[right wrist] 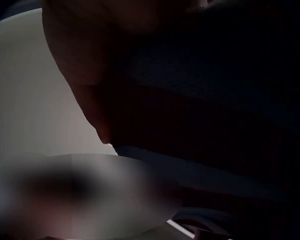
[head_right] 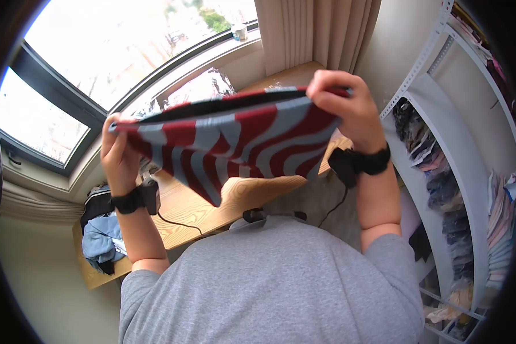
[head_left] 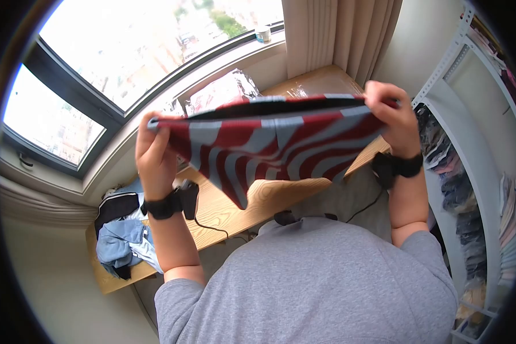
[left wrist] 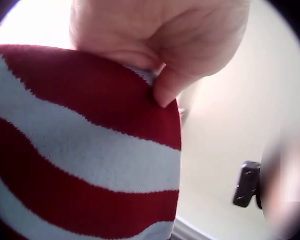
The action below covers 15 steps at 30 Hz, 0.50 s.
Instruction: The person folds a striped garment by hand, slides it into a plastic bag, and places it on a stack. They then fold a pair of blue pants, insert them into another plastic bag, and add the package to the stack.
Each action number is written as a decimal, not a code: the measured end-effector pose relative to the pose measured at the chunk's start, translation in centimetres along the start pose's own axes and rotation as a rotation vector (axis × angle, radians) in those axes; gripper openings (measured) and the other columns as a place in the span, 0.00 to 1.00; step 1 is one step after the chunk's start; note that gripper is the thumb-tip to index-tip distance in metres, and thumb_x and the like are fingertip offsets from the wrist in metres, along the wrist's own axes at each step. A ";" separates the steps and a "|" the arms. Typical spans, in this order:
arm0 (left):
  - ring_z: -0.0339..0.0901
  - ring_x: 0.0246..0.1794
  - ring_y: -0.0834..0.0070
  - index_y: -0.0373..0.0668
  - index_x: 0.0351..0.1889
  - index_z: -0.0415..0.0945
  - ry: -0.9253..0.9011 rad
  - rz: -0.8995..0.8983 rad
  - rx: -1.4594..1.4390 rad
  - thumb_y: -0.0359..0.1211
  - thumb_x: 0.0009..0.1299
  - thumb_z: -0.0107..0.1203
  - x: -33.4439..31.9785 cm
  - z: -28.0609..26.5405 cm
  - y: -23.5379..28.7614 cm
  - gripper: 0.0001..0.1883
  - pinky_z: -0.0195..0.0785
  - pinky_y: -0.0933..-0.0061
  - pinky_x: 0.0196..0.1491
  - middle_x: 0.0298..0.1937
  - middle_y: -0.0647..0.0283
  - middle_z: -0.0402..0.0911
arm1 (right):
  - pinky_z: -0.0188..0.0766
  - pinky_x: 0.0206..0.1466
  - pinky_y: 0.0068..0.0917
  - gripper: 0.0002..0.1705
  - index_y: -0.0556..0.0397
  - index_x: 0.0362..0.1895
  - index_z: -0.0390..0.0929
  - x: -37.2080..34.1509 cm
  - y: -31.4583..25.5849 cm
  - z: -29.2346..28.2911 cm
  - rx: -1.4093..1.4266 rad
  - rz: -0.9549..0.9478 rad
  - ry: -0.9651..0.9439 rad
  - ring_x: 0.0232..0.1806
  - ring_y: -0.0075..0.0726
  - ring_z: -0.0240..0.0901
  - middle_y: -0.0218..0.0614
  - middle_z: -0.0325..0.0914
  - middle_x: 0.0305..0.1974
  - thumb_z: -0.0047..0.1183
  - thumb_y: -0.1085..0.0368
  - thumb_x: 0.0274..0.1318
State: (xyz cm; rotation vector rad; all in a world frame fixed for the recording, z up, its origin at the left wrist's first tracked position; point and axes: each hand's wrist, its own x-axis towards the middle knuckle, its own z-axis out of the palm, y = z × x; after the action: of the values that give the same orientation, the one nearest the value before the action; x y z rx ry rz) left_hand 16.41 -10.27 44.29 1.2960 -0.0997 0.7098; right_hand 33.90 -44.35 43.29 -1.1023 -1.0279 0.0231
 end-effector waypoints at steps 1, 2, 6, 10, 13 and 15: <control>0.73 0.43 0.73 0.37 0.45 0.65 -0.186 0.102 -0.024 0.24 0.70 0.43 -0.5 -0.5 1.5 0.07 0.64 0.72 0.47 0.40 0.56 0.75 | 0.63 0.25 0.18 0.03 0.61 0.31 0.81 0.0 -0.9 -0.1 -0.047 -0.232 -0.157 0.22 0.22 0.67 0.33 0.73 0.24 0.54 0.75 0.54; 0.74 0.36 0.74 0.41 0.39 0.64 -0.411 0.213 -0.259 0.23 0.69 0.43 -0.7 0.1 2.6 0.04 0.65 0.71 0.41 0.33 0.60 0.74 | 0.58 0.22 0.20 0.04 0.61 0.27 0.81 0.1 -2.3 0.2 0.352 -0.224 -0.410 0.20 0.23 0.62 0.33 0.69 0.22 0.54 0.76 0.53; 0.60 0.15 0.77 0.48 0.32 0.60 -0.711 0.206 -0.544 0.38 0.70 0.50 -0.4 3.5 4.1 0.10 0.59 0.72 0.28 0.17 0.71 0.64 | 0.58 0.23 0.22 0.04 0.57 0.29 0.80 0.6 -1.5 3.2 0.861 -0.156 -0.340 0.22 0.25 0.60 0.36 0.68 0.24 0.57 0.70 0.51; 0.69 0.47 0.69 0.39 0.44 0.66 -0.616 -0.150 -0.317 0.31 0.67 0.50 2.7 6.3 -2.1 0.10 0.60 0.70 0.56 0.43 0.56 0.69 | 0.69 0.48 0.17 0.11 0.59 0.44 0.76 4.2 4.6 5.9 0.095 0.269 -0.297 0.42 0.20 0.72 0.31 0.77 0.37 0.54 0.71 0.56; 0.67 0.51 0.74 0.39 0.46 0.68 -0.690 -0.283 -0.460 0.27 0.70 0.47 4.3 6.6 -6.3 0.08 0.59 0.73 0.57 0.47 0.61 0.69 | 0.72 0.46 0.18 0.10 0.58 0.42 0.75 4.8 7.6 8.3 0.437 0.274 -0.306 0.41 0.22 0.74 0.32 0.77 0.38 0.56 0.73 0.55; 0.68 0.51 0.75 0.39 0.47 0.68 -0.657 -0.235 -0.426 0.27 0.71 0.47 4.1 6.7 -6.7 0.08 0.60 0.74 0.56 0.48 0.62 0.70 | 0.72 0.46 0.19 0.10 0.57 0.42 0.74 5.1 8.0 8.6 0.457 0.239 -0.265 0.40 0.22 0.74 0.32 0.77 0.38 0.56 0.73 0.55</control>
State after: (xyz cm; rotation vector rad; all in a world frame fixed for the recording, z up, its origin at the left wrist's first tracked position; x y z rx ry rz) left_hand 25.34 -15.21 42.49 1.0584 -0.5890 0.0302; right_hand 34.46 -31.74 41.36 -0.8066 -1.0513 0.5825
